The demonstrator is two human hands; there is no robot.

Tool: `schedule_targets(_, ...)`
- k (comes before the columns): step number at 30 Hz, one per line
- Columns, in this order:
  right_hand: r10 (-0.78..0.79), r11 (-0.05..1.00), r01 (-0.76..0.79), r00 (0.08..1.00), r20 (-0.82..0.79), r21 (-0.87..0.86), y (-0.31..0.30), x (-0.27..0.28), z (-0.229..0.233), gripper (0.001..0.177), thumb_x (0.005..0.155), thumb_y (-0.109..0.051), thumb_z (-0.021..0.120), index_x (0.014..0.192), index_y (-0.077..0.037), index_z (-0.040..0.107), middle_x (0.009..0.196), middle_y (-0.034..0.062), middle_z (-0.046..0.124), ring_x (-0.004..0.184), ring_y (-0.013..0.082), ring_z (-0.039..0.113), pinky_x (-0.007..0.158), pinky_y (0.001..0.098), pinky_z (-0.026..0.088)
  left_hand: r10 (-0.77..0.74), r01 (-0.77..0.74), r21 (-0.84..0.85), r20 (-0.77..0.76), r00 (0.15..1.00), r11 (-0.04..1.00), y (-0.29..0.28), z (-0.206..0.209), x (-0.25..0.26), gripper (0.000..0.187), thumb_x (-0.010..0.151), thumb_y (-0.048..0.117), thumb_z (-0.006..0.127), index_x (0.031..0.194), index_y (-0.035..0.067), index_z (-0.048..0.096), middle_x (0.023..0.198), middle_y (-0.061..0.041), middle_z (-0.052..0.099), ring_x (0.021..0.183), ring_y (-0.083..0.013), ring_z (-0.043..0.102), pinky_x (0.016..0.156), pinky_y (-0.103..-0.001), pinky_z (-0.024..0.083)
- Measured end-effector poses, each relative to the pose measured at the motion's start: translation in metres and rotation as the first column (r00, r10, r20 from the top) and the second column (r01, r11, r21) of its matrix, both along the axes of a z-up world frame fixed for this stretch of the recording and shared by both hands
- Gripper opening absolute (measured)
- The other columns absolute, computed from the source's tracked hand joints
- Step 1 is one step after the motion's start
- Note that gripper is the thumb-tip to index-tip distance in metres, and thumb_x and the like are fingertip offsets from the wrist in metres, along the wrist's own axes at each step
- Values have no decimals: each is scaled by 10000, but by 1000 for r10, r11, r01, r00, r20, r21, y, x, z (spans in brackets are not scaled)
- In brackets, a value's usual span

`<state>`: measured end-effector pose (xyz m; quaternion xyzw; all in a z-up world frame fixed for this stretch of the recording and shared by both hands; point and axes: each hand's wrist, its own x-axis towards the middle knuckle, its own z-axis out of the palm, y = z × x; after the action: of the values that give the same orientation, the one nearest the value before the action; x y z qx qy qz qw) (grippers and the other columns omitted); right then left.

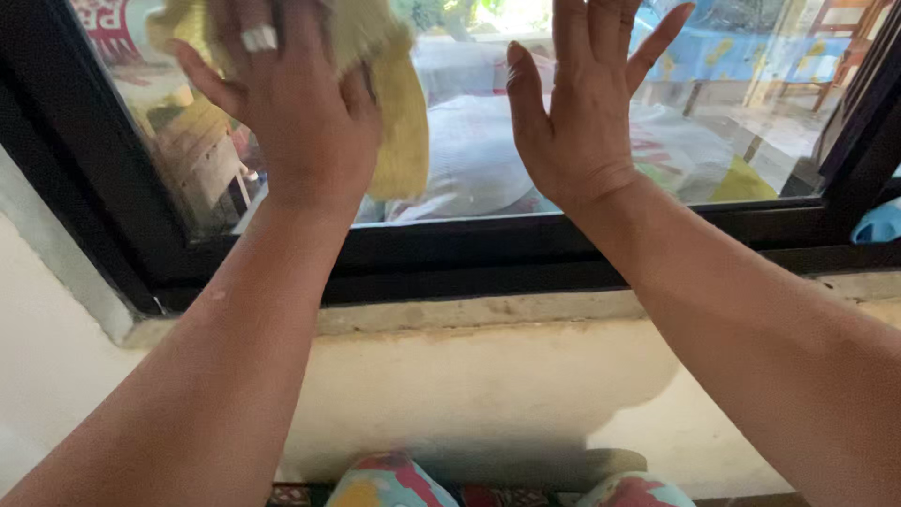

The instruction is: The person sprays a window with a blue spray bottle and wipes the glass with a yellow cloth. They repeatedly wipe the same area of the window pane, moving the cloth in circular and back-and-forth motions.

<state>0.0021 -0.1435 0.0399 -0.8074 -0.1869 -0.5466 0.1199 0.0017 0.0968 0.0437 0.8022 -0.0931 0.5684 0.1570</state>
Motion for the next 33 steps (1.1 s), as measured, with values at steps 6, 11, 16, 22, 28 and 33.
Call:
schedule_targets(6,-47,999,46,999,15,12,14,4,1,664,1150,-349,486,1658,-56,174,1729,245,124,1604,442,9,1216,697,-162,-120,101,329,37,992,939,16,-30,4,639,877,205,809,1448,116,535,1478,-232,486,1512,-511,290,1163,-702,-82)
schedule_targets(11,-64,996,66,997,-36,54,19,-1,3,592,1152,-363,450,1616,-78,217,1698,206,172,1594,397,62,1211,670,-147,-206,169,225,153,966,960,47,-19,3,542,862,174,758,1343,80,526,1553,-286,430,1487,-481,263,1140,-714,-91)
schedule_targets(16,-82,994,82,997,2,69,22,-3,4,633,1148,-401,462,1616,-49,221,1687,251,181,1576,430,61,1208,676,-136,-86,84,18,147,985,996,41,-1,10,611,934,146,699,1444,-88,458,1530,-395,326,1516,-535,163,1152,-765,-90)
schedule_targets(22,-84,994,84,996,-5,74,21,1,0,633,1124,-386,479,1611,-66,230,1690,208,186,1582,407,65,1224,664,-121,-146,156,297,-55,988,942,68,-35,-4,594,881,164,776,1446,109,600,1664,-252,299,1560,-494,156,1225,-675,1)
schedule_targets(28,-127,992,125,990,66,28,11,12,-6,700,1190,-407,492,1724,-71,188,1746,219,131,1603,386,16,1237,623,-140,-7,5,48,39,999,999,56,-32,9,632,957,194,782,1488,17,487,1642,-325,160,1576,-549,77,1194,-774,-62)
schedule_targets(33,-117,993,116,993,10,27,7,14,-8,691,1206,-400,486,1721,-59,175,1788,207,125,1606,374,-3,1240,628,-143,-137,143,301,-43,990,943,43,-44,-13,780,818,164,804,1544,251,533,1686,-243,197,1530,-502,88,1186,-720,-65)
